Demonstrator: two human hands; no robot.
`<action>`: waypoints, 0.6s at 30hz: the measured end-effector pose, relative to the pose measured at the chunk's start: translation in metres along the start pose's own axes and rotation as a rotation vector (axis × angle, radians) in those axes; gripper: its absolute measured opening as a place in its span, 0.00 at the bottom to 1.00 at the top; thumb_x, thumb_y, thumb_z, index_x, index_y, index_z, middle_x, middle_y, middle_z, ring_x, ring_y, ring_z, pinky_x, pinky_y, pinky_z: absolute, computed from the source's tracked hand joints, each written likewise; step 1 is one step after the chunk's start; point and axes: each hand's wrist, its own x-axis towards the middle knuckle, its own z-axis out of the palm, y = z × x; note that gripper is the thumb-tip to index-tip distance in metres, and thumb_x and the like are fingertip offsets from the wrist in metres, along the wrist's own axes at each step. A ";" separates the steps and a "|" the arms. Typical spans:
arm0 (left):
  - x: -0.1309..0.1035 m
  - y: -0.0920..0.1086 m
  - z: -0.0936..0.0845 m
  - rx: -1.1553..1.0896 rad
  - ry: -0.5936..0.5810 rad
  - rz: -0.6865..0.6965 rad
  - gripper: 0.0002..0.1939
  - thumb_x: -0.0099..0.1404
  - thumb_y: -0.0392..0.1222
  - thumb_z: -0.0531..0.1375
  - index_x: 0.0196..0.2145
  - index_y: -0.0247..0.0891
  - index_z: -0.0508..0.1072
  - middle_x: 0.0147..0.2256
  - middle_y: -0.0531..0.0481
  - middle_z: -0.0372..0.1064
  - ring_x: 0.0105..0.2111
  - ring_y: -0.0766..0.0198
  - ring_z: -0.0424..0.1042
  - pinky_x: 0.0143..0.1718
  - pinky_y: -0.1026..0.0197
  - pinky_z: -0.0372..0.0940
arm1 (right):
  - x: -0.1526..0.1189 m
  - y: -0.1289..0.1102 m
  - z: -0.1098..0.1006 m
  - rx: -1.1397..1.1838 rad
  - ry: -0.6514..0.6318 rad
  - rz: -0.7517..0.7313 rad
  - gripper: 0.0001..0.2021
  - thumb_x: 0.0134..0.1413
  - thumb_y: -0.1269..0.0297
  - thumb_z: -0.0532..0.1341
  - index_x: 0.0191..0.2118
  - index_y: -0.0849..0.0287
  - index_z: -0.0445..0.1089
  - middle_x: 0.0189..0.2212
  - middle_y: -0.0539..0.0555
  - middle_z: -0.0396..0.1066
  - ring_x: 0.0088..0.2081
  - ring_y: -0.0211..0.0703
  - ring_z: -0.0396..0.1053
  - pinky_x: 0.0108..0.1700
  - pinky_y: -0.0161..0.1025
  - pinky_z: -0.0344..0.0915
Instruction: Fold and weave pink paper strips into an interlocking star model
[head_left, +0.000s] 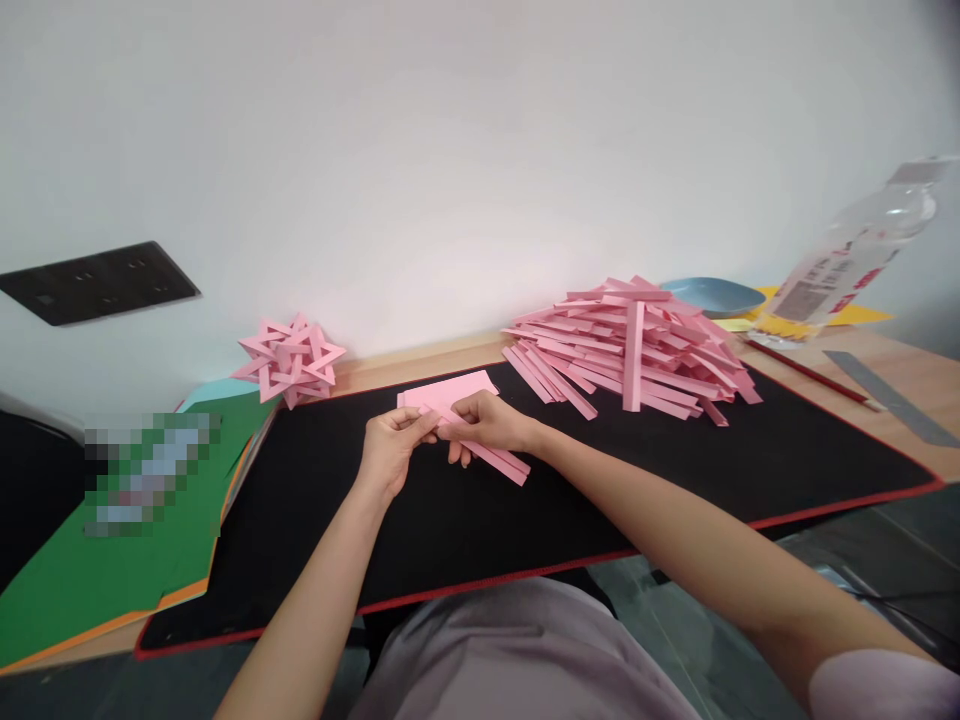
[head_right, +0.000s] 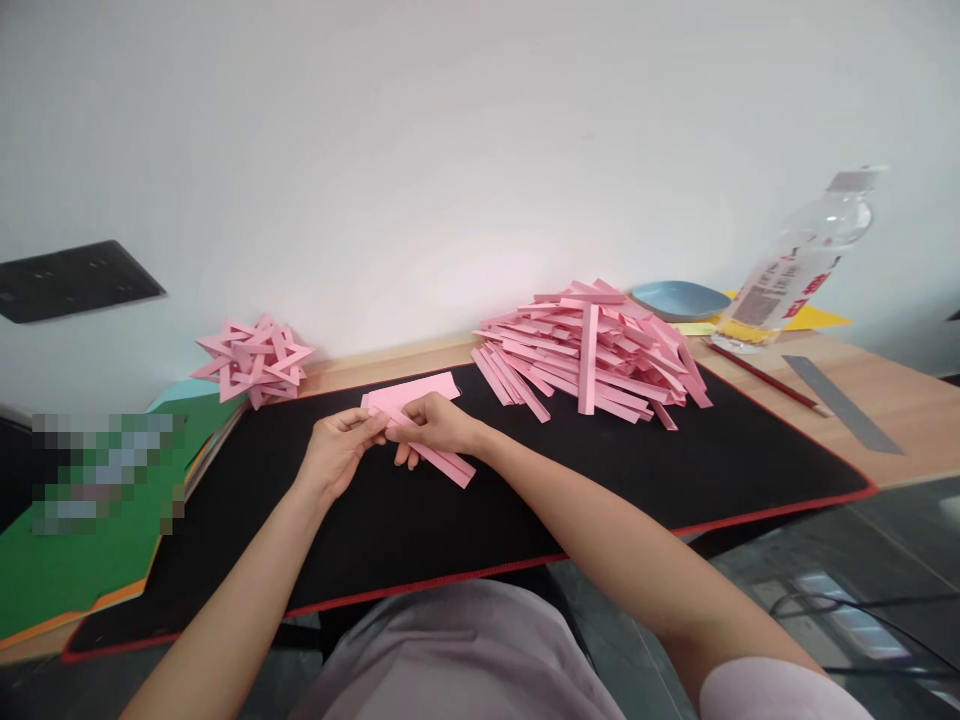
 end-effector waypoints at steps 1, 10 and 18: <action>0.000 0.000 0.000 0.006 0.007 0.004 0.11 0.40 0.40 0.69 0.21 0.32 0.75 0.20 0.49 0.69 0.20 0.70 0.64 0.24 0.65 0.61 | 0.000 0.000 0.000 0.003 -0.009 -0.003 0.19 0.45 0.51 0.61 0.27 0.66 0.63 0.22 0.55 0.73 0.20 0.35 0.69 0.24 0.32 0.66; 0.000 0.000 -0.002 0.004 -0.052 0.017 0.10 0.40 0.40 0.69 0.18 0.32 0.73 0.18 0.50 0.68 0.19 0.70 0.64 0.24 0.65 0.60 | 0.000 -0.003 -0.001 0.035 -0.030 -0.018 0.18 0.45 0.52 0.62 0.24 0.65 0.61 0.18 0.54 0.72 0.17 0.35 0.68 0.21 0.31 0.65; 0.000 0.000 -0.003 0.000 -0.124 -0.052 0.10 0.43 0.41 0.68 0.19 0.31 0.74 0.21 0.48 0.70 0.21 0.70 0.64 0.25 0.65 0.60 | -0.001 -0.002 -0.001 -0.008 -0.030 -0.018 0.19 0.47 0.51 0.61 0.27 0.66 0.64 0.20 0.54 0.72 0.19 0.34 0.69 0.23 0.32 0.67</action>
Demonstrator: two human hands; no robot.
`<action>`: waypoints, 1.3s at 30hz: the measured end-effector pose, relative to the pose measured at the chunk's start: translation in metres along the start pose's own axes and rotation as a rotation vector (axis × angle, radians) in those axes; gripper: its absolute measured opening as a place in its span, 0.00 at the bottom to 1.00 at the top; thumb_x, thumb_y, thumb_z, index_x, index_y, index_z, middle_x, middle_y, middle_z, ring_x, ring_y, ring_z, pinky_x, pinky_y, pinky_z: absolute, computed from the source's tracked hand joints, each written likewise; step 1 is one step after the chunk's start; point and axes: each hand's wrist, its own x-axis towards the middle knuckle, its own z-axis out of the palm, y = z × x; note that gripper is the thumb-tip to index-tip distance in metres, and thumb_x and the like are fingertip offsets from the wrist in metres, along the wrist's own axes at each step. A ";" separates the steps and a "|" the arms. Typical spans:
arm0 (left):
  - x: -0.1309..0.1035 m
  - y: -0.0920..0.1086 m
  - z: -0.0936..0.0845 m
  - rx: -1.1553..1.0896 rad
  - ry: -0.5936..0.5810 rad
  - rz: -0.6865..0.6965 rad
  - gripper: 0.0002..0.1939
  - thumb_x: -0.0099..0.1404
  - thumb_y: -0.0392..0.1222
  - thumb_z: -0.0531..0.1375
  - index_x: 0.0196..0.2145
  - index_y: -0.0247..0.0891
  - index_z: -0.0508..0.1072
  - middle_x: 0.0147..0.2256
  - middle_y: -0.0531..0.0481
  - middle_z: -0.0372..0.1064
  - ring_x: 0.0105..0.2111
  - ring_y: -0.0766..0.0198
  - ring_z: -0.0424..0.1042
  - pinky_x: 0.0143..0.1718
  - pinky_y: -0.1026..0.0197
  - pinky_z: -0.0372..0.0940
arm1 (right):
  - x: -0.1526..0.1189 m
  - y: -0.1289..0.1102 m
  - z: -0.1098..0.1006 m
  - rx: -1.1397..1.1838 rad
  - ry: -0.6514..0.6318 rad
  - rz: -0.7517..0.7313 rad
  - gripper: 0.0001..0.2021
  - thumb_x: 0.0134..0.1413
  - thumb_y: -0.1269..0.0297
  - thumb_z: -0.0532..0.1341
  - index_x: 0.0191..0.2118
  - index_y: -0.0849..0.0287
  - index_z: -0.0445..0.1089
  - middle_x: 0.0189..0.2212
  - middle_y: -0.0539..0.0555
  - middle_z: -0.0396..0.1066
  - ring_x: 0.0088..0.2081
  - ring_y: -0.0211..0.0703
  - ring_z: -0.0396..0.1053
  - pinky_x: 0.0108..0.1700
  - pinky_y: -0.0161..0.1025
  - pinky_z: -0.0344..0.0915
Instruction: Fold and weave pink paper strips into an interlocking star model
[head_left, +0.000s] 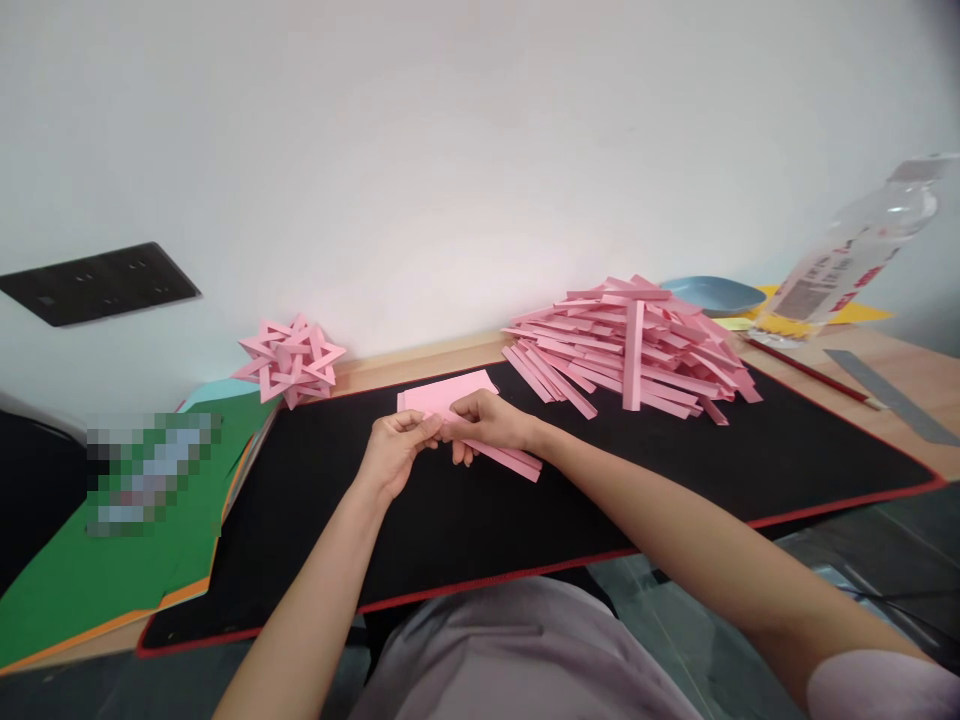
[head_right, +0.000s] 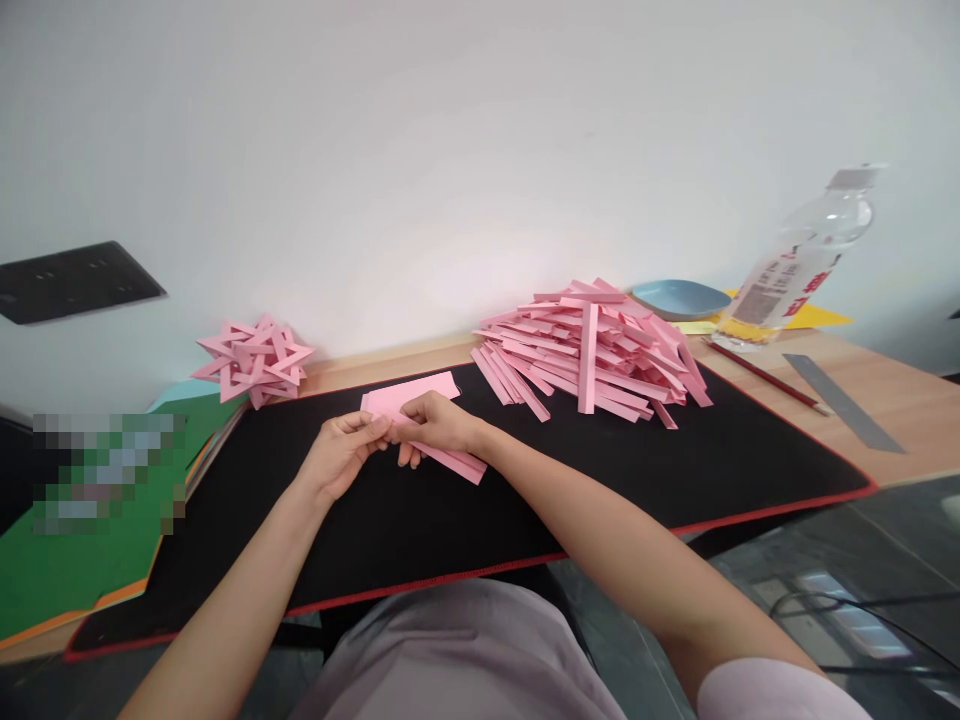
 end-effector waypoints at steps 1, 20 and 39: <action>0.000 0.000 0.000 -0.010 0.001 -0.005 0.10 0.43 0.40 0.68 0.19 0.31 0.73 0.20 0.48 0.69 0.21 0.70 0.63 0.25 0.65 0.59 | 0.000 -0.001 0.000 -0.011 -0.006 -0.010 0.19 0.47 0.51 0.61 0.27 0.66 0.64 0.19 0.53 0.71 0.19 0.34 0.69 0.23 0.31 0.66; -0.004 0.009 -0.004 0.144 -0.107 -0.065 0.19 0.43 0.38 0.69 0.33 0.27 0.73 0.28 0.43 0.74 0.28 0.61 0.73 0.31 0.62 0.68 | -0.006 -0.007 -0.015 -0.013 -0.105 0.146 0.14 0.47 0.58 0.62 0.29 0.68 0.68 0.20 0.53 0.72 0.19 0.34 0.68 0.26 0.33 0.67; -0.009 0.015 -0.008 0.123 -0.300 -0.187 0.31 0.51 0.35 0.64 0.50 0.21 0.60 0.28 0.35 0.74 0.32 0.48 0.75 0.37 0.47 0.69 | -0.008 -0.005 -0.032 -0.086 -0.293 0.206 0.15 0.45 0.58 0.63 0.33 0.68 0.70 0.24 0.55 0.75 0.28 0.38 0.72 0.35 0.34 0.66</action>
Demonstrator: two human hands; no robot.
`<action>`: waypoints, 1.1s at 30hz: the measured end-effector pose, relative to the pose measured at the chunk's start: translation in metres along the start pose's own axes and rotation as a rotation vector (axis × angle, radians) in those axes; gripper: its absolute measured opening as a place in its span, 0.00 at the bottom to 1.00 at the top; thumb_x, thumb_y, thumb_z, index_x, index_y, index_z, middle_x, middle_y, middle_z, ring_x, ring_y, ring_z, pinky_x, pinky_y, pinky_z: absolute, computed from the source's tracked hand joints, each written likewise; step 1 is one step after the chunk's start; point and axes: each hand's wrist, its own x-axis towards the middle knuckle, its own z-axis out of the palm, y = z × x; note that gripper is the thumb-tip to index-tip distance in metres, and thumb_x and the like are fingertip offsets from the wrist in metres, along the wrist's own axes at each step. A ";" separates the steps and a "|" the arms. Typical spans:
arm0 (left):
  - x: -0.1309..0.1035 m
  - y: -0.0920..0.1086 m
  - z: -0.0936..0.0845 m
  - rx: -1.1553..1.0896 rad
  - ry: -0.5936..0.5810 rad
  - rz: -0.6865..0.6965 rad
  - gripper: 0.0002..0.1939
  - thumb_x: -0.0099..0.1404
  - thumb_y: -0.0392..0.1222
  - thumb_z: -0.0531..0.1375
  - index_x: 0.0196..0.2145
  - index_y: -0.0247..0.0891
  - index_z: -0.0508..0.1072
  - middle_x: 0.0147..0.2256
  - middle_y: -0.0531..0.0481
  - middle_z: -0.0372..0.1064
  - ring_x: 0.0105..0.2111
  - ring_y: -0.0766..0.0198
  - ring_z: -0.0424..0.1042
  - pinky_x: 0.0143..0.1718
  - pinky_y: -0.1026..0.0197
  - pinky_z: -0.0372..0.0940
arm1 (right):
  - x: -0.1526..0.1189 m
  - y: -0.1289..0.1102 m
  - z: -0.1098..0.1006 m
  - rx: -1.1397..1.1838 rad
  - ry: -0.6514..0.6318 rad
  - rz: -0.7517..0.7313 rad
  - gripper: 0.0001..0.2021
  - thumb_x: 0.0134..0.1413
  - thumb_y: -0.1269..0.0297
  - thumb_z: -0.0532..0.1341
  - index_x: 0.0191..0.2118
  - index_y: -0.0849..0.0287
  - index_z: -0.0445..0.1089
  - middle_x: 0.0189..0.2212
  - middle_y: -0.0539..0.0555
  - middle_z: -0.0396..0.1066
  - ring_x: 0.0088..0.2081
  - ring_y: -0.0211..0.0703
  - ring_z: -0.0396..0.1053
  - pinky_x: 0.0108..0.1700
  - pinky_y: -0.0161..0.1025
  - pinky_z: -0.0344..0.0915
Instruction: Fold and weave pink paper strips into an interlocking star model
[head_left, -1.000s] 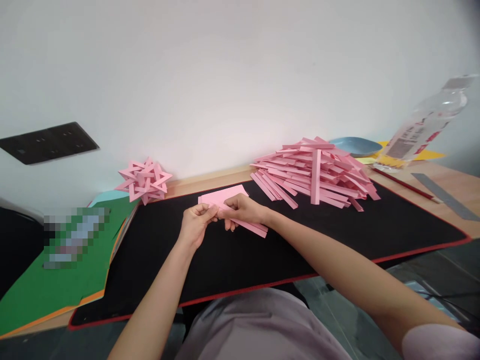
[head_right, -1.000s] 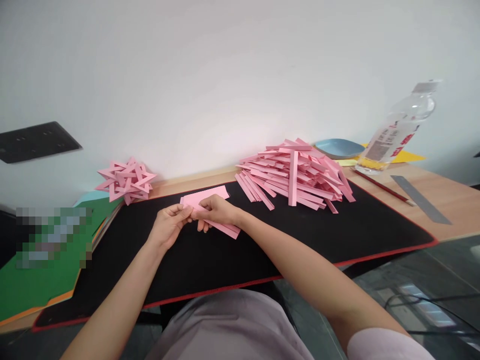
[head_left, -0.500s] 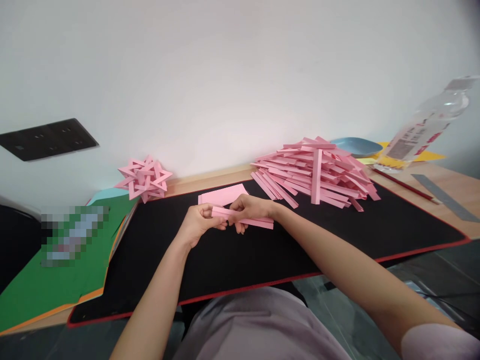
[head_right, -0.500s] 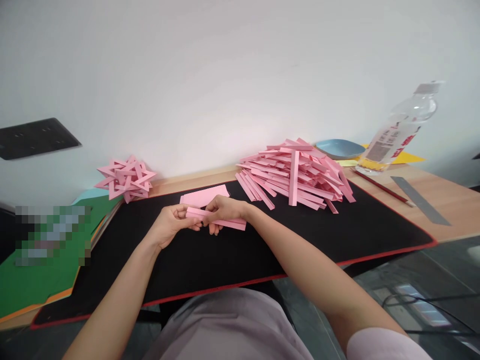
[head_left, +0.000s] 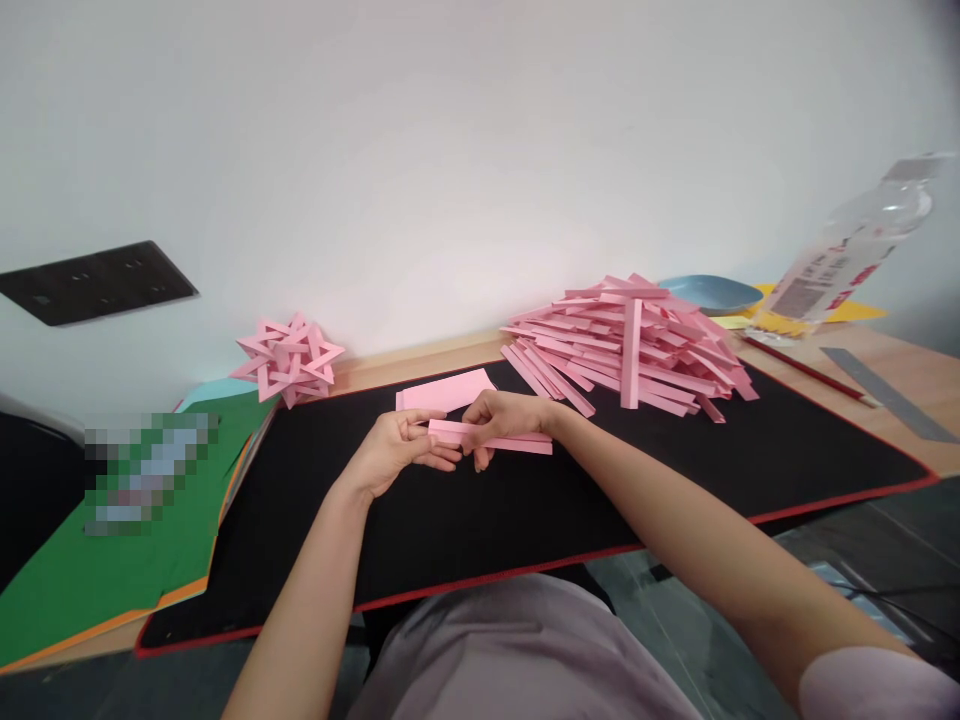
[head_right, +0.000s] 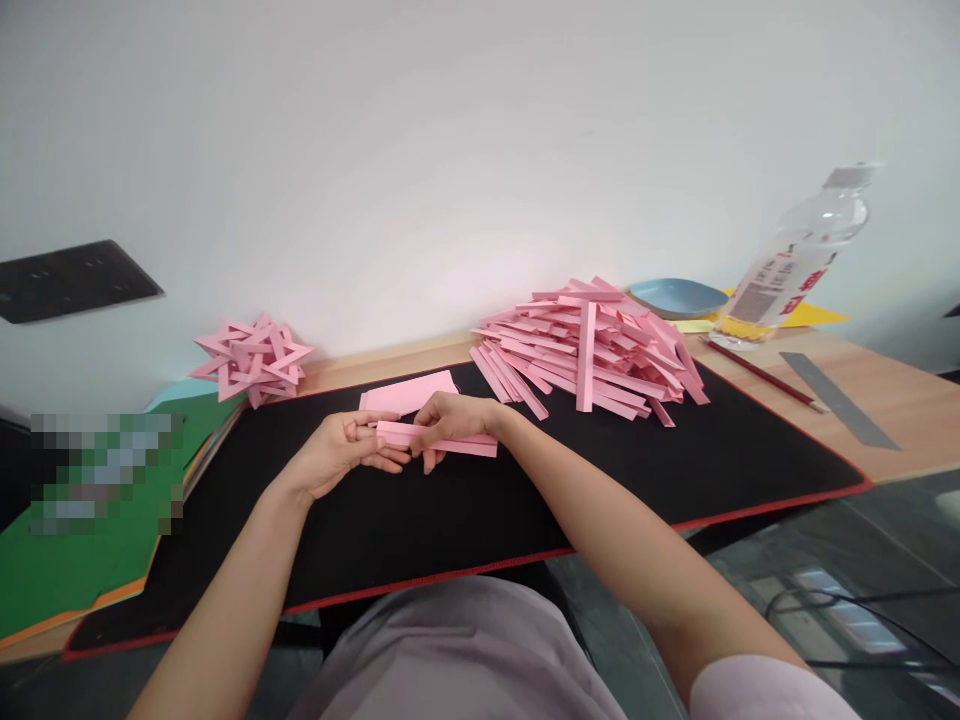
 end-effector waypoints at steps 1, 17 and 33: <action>-0.001 0.001 0.000 -0.006 -0.018 -0.008 0.33 0.52 0.35 0.64 0.53 0.21 0.58 0.28 0.35 0.74 0.33 0.48 0.75 0.38 0.45 0.68 | 0.000 0.000 0.000 -0.001 0.000 0.000 0.15 0.45 0.58 0.62 0.32 0.68 0.70 0.25 0.55 0.75 0.28 0.38 0.72 0.35 0.34 0.66; 0.002 -0.003 0.002 0.085 -0.062 0.011 0.18 0.52 0.43 0.64 0.38 0.29 0.70 0.31 0.39 0.74 0.31 0.56 0.74 0.37 0.54 0.69 | 0.002 -0.001 0.003 0.003 0.014 -0.024 0.16 0.46 0.57 0.63 0.33 0.69 0.71 0.25 0.55 0.74 0.27 0.36 0.71 0.34 0.33 0.66; 0.009 -0.013 0.009 0.128 0.145 0.085 0.15 0.49 0.46 0.65 0.26 0.30 0.72 0.22 0.45 0.72 0.23 0.61 0.72 0.27 0.59 0.69 | 0.008 0.001 0.014 0.039 0.103 -0.029 0.17 0.47 0.55 0.61 0.29 0.69 0.68 0.23 0.56 0.73 0.22 0.35 0.70 0.28 0.33 0.67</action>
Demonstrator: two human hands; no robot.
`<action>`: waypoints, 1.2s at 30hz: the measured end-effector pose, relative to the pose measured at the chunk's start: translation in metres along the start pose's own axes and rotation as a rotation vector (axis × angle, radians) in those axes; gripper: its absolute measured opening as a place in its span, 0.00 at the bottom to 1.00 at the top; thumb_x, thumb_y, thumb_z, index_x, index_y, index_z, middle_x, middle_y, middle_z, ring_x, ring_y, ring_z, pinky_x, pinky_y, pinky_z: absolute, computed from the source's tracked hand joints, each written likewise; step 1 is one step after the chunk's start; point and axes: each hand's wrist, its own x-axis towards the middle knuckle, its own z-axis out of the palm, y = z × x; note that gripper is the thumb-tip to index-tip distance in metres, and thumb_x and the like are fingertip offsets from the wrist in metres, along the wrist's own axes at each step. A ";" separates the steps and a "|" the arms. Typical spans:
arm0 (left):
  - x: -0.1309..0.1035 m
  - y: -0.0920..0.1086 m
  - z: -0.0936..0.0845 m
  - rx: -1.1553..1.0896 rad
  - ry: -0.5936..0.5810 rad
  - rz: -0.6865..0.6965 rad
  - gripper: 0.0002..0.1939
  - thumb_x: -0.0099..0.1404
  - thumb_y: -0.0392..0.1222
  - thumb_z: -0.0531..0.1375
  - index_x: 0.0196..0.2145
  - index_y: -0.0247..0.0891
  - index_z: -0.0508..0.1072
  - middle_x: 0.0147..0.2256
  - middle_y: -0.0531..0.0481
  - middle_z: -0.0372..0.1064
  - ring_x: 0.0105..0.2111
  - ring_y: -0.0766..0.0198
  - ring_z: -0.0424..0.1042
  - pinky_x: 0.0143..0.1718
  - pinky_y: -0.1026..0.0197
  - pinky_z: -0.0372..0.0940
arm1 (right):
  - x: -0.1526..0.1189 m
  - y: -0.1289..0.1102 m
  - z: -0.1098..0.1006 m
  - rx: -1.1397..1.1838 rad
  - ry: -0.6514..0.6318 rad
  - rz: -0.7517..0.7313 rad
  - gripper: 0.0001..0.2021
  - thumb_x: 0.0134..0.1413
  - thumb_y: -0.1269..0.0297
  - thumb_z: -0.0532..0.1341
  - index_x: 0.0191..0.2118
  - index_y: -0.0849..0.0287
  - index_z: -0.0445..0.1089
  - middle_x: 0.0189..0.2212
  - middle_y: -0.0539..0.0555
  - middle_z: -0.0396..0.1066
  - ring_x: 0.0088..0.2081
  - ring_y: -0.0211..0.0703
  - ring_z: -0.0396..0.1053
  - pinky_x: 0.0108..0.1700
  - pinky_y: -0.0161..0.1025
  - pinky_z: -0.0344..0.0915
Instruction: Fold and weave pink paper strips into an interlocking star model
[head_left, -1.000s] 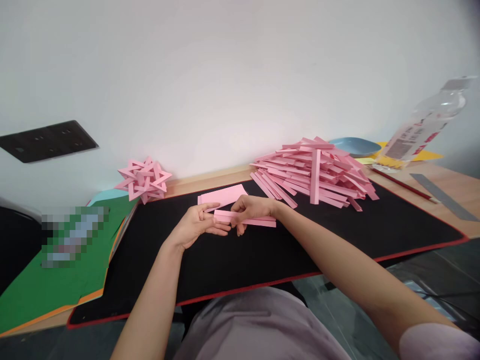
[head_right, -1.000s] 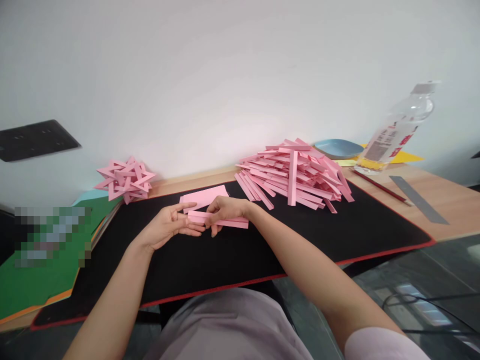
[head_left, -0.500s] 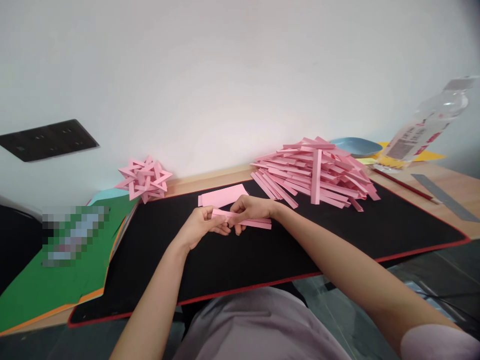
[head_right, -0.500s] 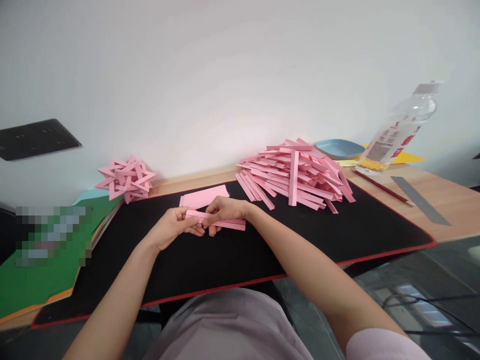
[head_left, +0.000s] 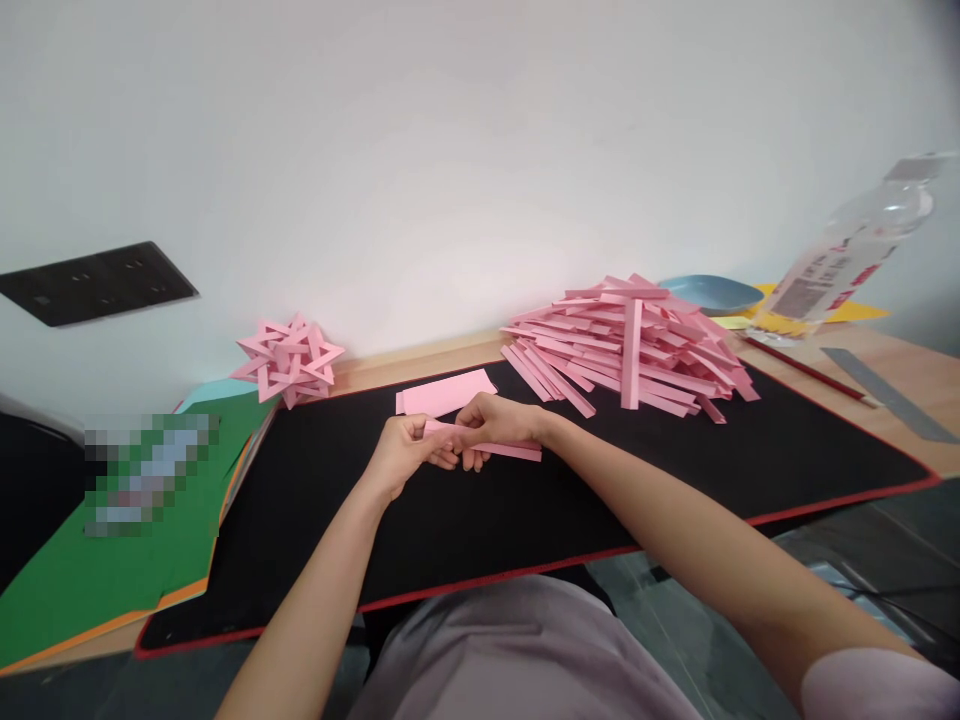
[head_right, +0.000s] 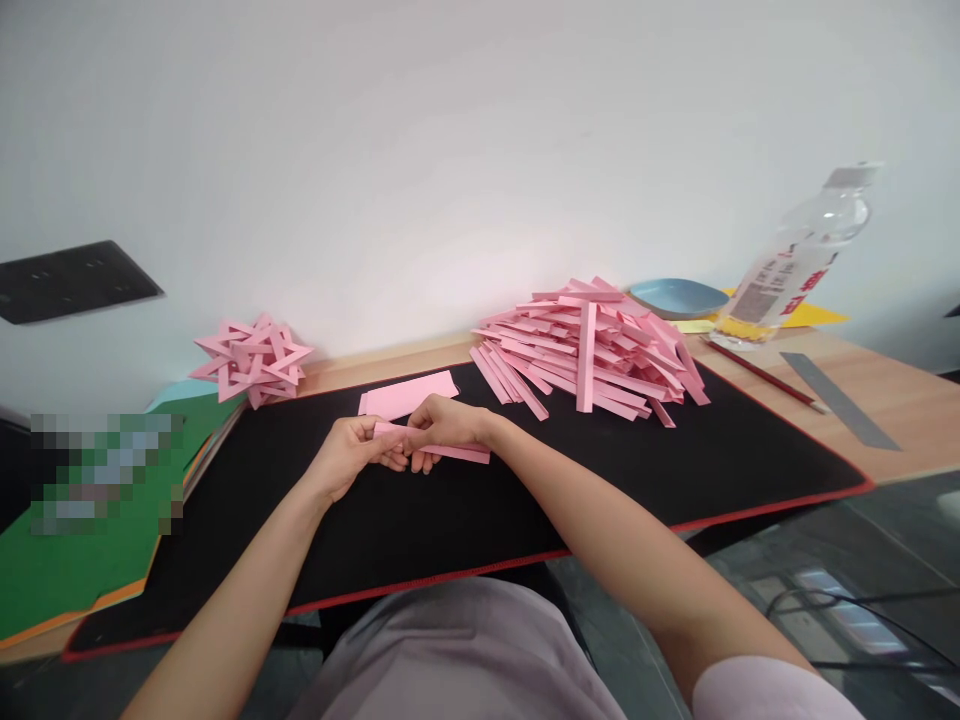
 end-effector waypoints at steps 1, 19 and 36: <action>0.000 0.000 0.000 0.002 0.003 0.003 0.15 0.49 0.46 0.65 0.26 0.30 0.72 0.22 0.45 0.72 0.23 0.61 0.72 0.27 0.59 0.69 | 0.000 0.000 0.000 0.010 -0.002 0.001 0.16 0.47 0.56 0.62 0.30 0.69 0.68 0.23 0.56 0.73 0.23 0.36 0.71 0.28 0.33 0.67; 0.004 0.004 -0.005 -0.094 0.272 0.117 0.15 0.47 0.46 0.66 0.27 0.31 0.70 0.17 0.52 0.67 0.18 0.69 0.67 0.23 0.65 0.65 | 0.005 0.004 -0.002 0.019 0.044 0.012 0.19 0.46 0.52 0.62 0.34 0.68 0.67 0.29 0.59 0.74 0.24 0.36 0.72 0.27 0.32 0.68; 0.005 -0.001 0.001 -0.104 0.200 -0.018 0.18 0.47 0.50 0.65 0.22 0.28 0.71 0.19 0.46 0.69 0.19 0.65 0.69 0.23 0.63 0.66 | 0.006 0.003 0.001 0.013 0.072 -0.031 0.22 0.45 0.48 0.61 0.32 0.68 0.68 0.29 0.58 0.74 0.24 0.35 0.71 0.28 0.32 0.68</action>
